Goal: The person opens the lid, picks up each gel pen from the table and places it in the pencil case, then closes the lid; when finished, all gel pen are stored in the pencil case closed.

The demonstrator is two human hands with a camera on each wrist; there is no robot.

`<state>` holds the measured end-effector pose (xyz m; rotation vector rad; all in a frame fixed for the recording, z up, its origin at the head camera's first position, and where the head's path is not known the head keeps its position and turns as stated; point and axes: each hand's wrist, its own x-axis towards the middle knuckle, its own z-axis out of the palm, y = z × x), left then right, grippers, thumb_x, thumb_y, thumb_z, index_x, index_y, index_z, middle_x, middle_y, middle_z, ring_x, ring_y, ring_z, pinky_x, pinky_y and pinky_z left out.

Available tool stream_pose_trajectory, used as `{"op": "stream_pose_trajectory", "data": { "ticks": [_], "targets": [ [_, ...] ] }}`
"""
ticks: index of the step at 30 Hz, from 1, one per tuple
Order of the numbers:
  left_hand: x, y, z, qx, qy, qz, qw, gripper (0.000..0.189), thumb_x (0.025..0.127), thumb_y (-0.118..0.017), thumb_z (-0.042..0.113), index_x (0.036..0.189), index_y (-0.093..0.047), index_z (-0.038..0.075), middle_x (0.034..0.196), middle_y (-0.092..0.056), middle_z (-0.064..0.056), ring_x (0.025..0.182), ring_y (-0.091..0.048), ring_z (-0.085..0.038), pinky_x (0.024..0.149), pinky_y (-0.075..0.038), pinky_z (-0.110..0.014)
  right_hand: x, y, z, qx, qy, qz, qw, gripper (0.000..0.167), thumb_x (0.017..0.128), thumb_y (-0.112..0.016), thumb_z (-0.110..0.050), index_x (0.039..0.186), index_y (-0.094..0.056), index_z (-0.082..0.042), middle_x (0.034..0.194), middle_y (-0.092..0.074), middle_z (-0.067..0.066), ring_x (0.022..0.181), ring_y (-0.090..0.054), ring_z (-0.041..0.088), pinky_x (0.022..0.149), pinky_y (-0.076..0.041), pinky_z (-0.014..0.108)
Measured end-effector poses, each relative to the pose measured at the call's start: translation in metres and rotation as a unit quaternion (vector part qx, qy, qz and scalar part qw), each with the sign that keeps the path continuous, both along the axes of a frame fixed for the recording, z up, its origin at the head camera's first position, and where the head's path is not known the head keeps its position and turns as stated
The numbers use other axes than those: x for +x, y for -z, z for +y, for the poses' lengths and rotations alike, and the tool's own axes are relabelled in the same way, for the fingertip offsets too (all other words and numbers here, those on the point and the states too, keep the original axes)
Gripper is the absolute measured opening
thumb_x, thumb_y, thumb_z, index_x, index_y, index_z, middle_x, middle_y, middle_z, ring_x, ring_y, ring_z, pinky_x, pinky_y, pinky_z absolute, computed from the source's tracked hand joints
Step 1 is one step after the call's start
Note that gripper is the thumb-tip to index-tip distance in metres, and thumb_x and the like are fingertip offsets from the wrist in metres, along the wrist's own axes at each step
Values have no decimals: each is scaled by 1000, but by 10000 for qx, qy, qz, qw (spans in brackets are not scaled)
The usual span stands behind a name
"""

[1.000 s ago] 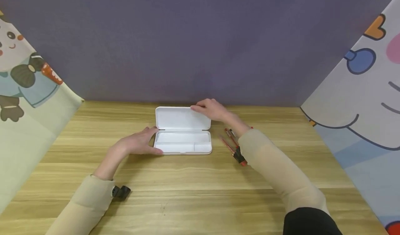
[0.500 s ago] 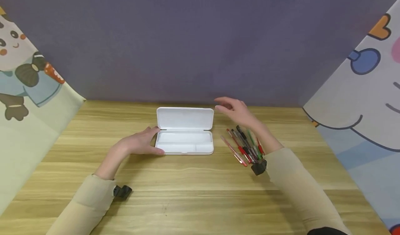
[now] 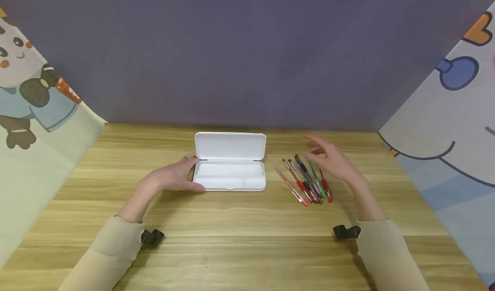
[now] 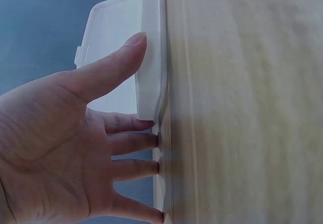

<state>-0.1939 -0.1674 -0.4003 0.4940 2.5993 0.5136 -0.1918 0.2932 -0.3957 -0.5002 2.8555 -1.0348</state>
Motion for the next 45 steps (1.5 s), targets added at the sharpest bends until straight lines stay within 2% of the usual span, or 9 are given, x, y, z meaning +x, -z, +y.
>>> {"op": "stream_pose_trajectory", "data": {
  "ticks": [6, 11, 18, 22, 29, 35, 41, 45],
  "targets": [
    [0, 2, -1, 32, 19, -20, 10000, 103, 89, -75, 52, 162, -22, 2, 170, -16, -29, 158, -17, -49, 119, -19, -79, 13, 9, 15, 122, 66, -106, 9998, 68, 105, -60, -24, 164, -27, -13, 155, -43, 30, 124, -59, 52, 92, -56, 64],
    [0, 2, -2, 27, -7, -48, 10000, 104, 89, -75, 53, 162, -21, 3, 170, -15, -28, 158, -16, -48, 120, -18, -78, 16, 12, 23, 126, 12, -282, 9995, 72, 103, -63, -23, 164, -26, -13, 156, -42, 31, 124, -58, 53, 89, -57, 62],
    [0, 2, -1, 53, 30, -57, 10000, 104, 89, -75, 53, 162, -21, 3, 170, -16, -28, 158, -16, -49, 120, -19, -78, 17, 17, 38, -56, -164, -678, 9975, 76, 100, -67, -13, 163, -25, -4, 149, -44, 38, 122, -58, 57, 77, -63, 39],
    [-2, 3, -1, 51, 1, -52, 10000, 104, 89, -75, 52, 162, -21, 2, 170, -16, -28, 158, -16, -48, 121, -19, -76, 16, 19, 42, -104, -147, -948, 9953, 79, 99, -68, -13, 163, -23, -3, 148, -45, 38, 122, -58, 54, 75, -62, 33],
    [-2, 5, -1, 59, 5, -66, 10000, 104, 89, -75, 53, 162, -21, 3, 170, -15, -27, 158, -15, -47, 121, -18, -77, 14, 24, 45, 31, -179, -947, 9953, 86, 93, -76, -13, 161, -26, -1, 143, -51, 37, 116, -62, 44, 76, -59, 25],
    [-1, 3, 0, 46, -17, -96, 9999, 105, 89, -74, 54, 163, -19, 3, 171, -13, -27, 159, -14, -47, 122, -17, -76, 11, 27, 44, 100, -251, -948, 9951, 86, 90, -78, -10, 159, -28, 3, 141, -52, 38, 112, -64, 40, 75, -58, 24],
    [-2, 4, 0, 30, -29, -70, 10000, 104, 89, -74, 54, 163, -20, 4, 170, -15, -27, 158, -16, -47, 121, -19, -76, 9, 29, 42, 240, -207, -1033, 9941, 88, 88, -79, -7, 158, -28, 5, 137, -51, 39, 111, -65, 41, 73, -57, 24],
    [-4, 6, -1, 8, -41, -67, 10000, 104, 89, -74, 54, 163, -20, 5, 171, -15, -26, 159, -16, -46, 122, -19, -76, 7, 31, 41, 267, -113, -1172, 9927, 90, 86, -79, -5, 159, -27, 5, 137, -49, 39, 102, -65, 29, 68, -55, 25]
  ]
}}
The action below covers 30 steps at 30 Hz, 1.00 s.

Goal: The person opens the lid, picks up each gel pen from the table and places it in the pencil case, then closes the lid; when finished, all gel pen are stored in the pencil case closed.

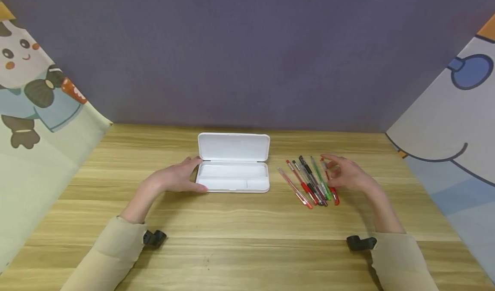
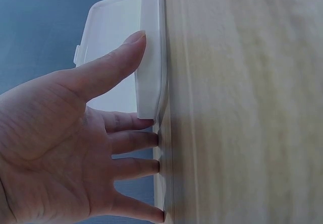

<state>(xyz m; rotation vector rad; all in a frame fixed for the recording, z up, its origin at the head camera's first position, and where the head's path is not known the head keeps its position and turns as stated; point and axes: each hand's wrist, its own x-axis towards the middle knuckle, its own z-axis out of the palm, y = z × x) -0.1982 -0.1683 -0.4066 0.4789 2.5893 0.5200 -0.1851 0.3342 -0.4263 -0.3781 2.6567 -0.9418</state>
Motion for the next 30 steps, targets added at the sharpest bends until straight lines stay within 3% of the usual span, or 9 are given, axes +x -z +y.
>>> {"op": "stream_pose_trajectory", "data": {
  "ticks": [4, 7, 13, 21, 26, 30],
  "targets": [
    [-1, 1, 0, -8, 14, 4, 10000, 104, 89, -74, 55, 163, -21, 5, 171, -15, -25, 159, -16, -46, 122, -19, -75, -1, 0, 0, 38, 33, -82, 10000, 90, 84, -78, -2, 159, -27, 5, 135, -49, 38, 85, -60, 12, 62, -51, 25],
    [-1, 0, 0, -9, 18, 10, 10000, 104, 89, -74, 54, 163, -21, 5, 171, -15, -25, 159, -16, -45, 122, -19, -76, 0, 0, 1, 32, 3, -60, 10000, 89, 84, -76, 2, 158, -27, 7, 134, -50, 38, 81, -59, 8, 60, -51, 24],
    [-1, 0, 0, 11, 22, 19, 10000, 103, 89, -74, 53, 163, -22, 5, 171, -16, -25, 159, -16, -45, 122, -20, -75, 1, -3, 2, 30, 103, -144, 9998, 84, 85, -72, 6, 157, -27, 10, 134, -51, 40, 92, -68, 13, 65, -57, 24],
    [-1, -1, 0, 13, 30, 45, 10000, 102, 89, -74, 53, 162, -22, 4, 171, -17, -25, 159, -17, -46, 121, -21, -76, 1, -7, 4, -124, 293, -301, 9990, 76, 91, -66, 6, 156, -26, 13, 127, -56, 38, 92, -70, 13, 69, -60, 25],
    [-1, -1, 0, -5, 22, 35, 10000, 103, 89, -74, 53, 162, -22, 4, 171, -15, -26, 158, -17, -47, 121, -20, -76, 3, -11, 3, -252, 430, -215, 9985, 73, 94, -64, 3, 158, -29, 7, 124, -60, 33, 98, -69, 17, 71, -61, 27],
    [0, -2, 1, -28, 19, 28, 10000, 103, 89, -74, 53, 162, -21, 4, 171, -15, -27, 158, -17, -47, 122, -20, -75, 4, -16, -3, -143, 481, 92, 9987, 70, 95, -64, -1, 159, -35, -1, 126, -62, 29, 100, -67, 18, 71, -61, 29]
  ]
}}
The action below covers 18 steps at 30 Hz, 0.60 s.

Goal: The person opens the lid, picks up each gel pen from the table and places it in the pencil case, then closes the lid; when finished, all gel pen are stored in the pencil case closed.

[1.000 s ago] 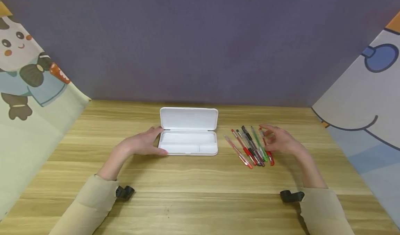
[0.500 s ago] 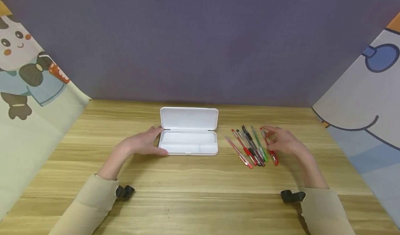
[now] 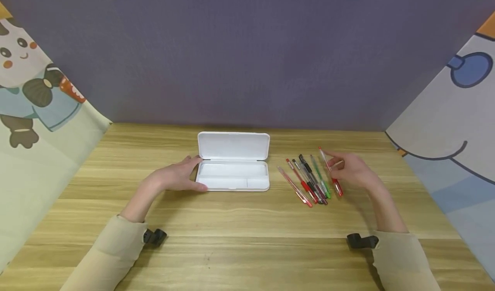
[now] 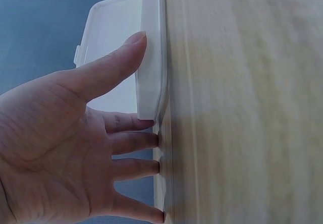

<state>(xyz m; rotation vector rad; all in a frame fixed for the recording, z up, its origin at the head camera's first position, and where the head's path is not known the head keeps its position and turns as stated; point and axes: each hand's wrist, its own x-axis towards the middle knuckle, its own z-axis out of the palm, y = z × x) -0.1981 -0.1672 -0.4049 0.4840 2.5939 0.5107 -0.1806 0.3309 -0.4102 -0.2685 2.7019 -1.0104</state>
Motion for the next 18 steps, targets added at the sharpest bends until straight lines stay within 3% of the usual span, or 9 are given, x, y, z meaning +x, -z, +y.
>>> {"op": "stream_pose_trajectory", "data": {
  "ticks": [10, 18],
  "targets": [
    [2, -1, -1, 9, -21, -51, 10000, 103, 90, -74, 53, 163, -20, 4, 171, -13, -26, 159, -14, -46, 123, -19, -74, -2, -15, -29, 303, -290, 1490, 9879, 66, 94, -70, -2, 155, -47, -15, 118, -73, 22, 91, -65, -4, 65, -58, 23],
    [0, 1, -1, 27, -11, -19, 10000, 104, 89, -74, 53, 163, -20, 4, 171, -15, -27, 159, -16, -46, 121, -19, -76, -6, -27, -65, -177, -681, 2064, 9759, 69, 88, -75, 6, 151, -53, -12, 103, -75, 17, 89, -66, -2, 68, -60, 20]
  ]
}}
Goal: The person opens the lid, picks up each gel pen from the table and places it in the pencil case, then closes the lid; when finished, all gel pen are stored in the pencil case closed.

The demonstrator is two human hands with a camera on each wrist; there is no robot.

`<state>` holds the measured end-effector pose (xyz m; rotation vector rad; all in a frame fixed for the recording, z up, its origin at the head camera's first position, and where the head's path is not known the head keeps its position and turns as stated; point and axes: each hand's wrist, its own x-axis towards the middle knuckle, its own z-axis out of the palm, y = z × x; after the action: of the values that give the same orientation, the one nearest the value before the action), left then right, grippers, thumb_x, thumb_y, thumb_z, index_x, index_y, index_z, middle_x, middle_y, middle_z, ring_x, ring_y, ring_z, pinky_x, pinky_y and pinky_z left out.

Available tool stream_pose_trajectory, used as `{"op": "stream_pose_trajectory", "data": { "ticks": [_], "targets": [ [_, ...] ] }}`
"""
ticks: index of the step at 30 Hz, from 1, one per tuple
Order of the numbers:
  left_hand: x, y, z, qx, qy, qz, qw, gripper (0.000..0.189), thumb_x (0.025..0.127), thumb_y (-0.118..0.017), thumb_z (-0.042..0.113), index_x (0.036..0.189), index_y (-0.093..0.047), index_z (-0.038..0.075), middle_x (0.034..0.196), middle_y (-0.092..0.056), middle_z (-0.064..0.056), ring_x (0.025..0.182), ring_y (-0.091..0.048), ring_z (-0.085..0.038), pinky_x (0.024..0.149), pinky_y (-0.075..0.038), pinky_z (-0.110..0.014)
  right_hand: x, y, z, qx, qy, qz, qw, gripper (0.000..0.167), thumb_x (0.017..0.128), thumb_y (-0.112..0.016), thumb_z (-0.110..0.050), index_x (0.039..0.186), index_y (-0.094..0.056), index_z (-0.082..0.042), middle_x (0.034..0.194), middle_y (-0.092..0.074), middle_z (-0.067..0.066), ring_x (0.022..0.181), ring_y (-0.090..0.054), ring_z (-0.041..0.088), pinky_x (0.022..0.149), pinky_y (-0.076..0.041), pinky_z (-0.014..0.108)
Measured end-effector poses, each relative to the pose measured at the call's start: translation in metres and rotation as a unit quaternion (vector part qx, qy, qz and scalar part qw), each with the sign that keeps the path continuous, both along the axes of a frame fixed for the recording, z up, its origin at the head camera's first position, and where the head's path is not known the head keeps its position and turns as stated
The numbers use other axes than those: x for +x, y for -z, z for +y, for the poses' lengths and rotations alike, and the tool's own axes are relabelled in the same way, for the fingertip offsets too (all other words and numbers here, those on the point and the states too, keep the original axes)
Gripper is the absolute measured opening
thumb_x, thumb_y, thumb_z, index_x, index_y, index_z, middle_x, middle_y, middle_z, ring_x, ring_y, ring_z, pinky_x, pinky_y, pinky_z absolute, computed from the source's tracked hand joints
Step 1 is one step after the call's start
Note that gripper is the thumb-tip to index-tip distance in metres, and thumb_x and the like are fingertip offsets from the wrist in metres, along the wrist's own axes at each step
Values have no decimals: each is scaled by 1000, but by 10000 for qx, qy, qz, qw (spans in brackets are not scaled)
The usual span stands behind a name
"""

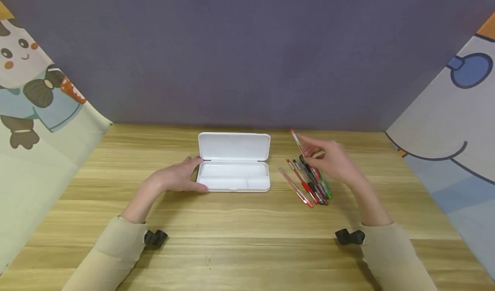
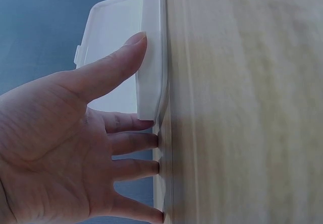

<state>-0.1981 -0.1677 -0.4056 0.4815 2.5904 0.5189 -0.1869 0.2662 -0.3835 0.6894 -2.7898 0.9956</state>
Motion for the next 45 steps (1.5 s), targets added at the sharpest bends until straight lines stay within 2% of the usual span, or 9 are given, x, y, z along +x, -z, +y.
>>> {"op": "stream_pose_trajectory", "data": {
  "ticks": [3, 7, 12, 16, 20, 24, 27, 34, 45],
  "targets": [
    [0, 1, 0, -14, -8, 4, 10000, 104, 89, -74, 54, 163, -20, 4, 171, -15, -27, 158, -16, -47, 122, -19, -76, -5, 0, -16, -147, -310, 179, 9993, 68, 86, -76, 8, 148, -55, -8, 104, -76, 15, 90, -68, 3, 73, -62, 20],
    [0, 1, -1, -43, -3, -6, 10000, 104, 89, -74, 54, 163, -20, 4, 171, -14, -27, 158, -16, -47, 122, -19, -76, -12, -1, -40, -245, -598, 210, 9977, 67, 87, -75, 8, 148, -56, -11, 113, -75, 15, 94, -70, 11, 78, -63, 24],
    [0, 0, -1, -54, -8, -13, 10000, 105, 89, -74, 53, 163, -19, 4, 171, -13, -26, 159, -14, -46, 122, -18, -76, -18, 0, -75, -329, -865, 66, 9957, 66, 89, -73, 6, 149, -56, -16, 122, -73, 14, 99, -71, 20, 83, -64, 35],
    [1, -1, 0, -35, 6, -16, 10000, 104, 90, -74, 53, 163, -19, 4, 171, -14, -25, 159, -14, -46, 122, -17, -76, -22, 2, -101, -286, -1043, -91, 9941, 64, 92, -72, 3, 149, -56, -21, 126, -72, 9, 100, -70, 19, 85, -63, 40],
    [1, 0, -1, -37, 18, 43, 10000, 103, 89, -75, 53, 163, -21, 4, 171, -16, -26, 159, -16, -46, 121, -19, -77, -28, 7, -123, -19, -1236, -11, 9923, 66, 91, -71, 7, 149, -56, -21, 123, -72, 7, 101, -70, 19, 81, -62, 37],
    [2, 0, -3, -58, 12, 57, 10000, 103, 89, -75, 53, 163, -22, 5, 170, -17, -26, 159, -17, -45, 121, -20, -77, -35, 13, -139, 182, -1472, 274, 9886, 67, 87, -74, 10, 146, -60, -17, 113, -72, 8, 98, -72, 21, 80, -62, 35],
    [3, 0, -4, -64, 13, 28, 10000, 103, 89, -75, 53, 163, -22, 5, 171, -17, -24, 159, -16, -44, 121, -20, -76, -36, 17, -147, 376, -1559, 528, 9856, 66, 86, -75, 10, 144, -62, -19, 109, -73, 6, 95, -72, 20, 80, -62, 33],
    [5, 0, -3, -128, 30, 47, 9999, 104, 88, -76, 54, 163, -23, 6, 171, -18, -23, 160, -16, -43, 121, -20, -76, -34, 21, -158, 909, -1549, 533, 9823, 63, 86, -76, 8, 140, -66, -23, 104, -74, 6, 93, -70, 18, 80, -62, 35],
    [4, -1, -3, -103, 30, 4, 9999, 102, 88, -75, 53, 163, -23, 7, 172, -17, -22, 160, -15, -44, 121, -19, -76, -35, 26, -164, 1744, -1518, 654, 9707, 58, 88, -73, 7, 135, -70, -26, 99, -73, 2, 86, -67, 17, 74, -57, 30]
  ]
}}
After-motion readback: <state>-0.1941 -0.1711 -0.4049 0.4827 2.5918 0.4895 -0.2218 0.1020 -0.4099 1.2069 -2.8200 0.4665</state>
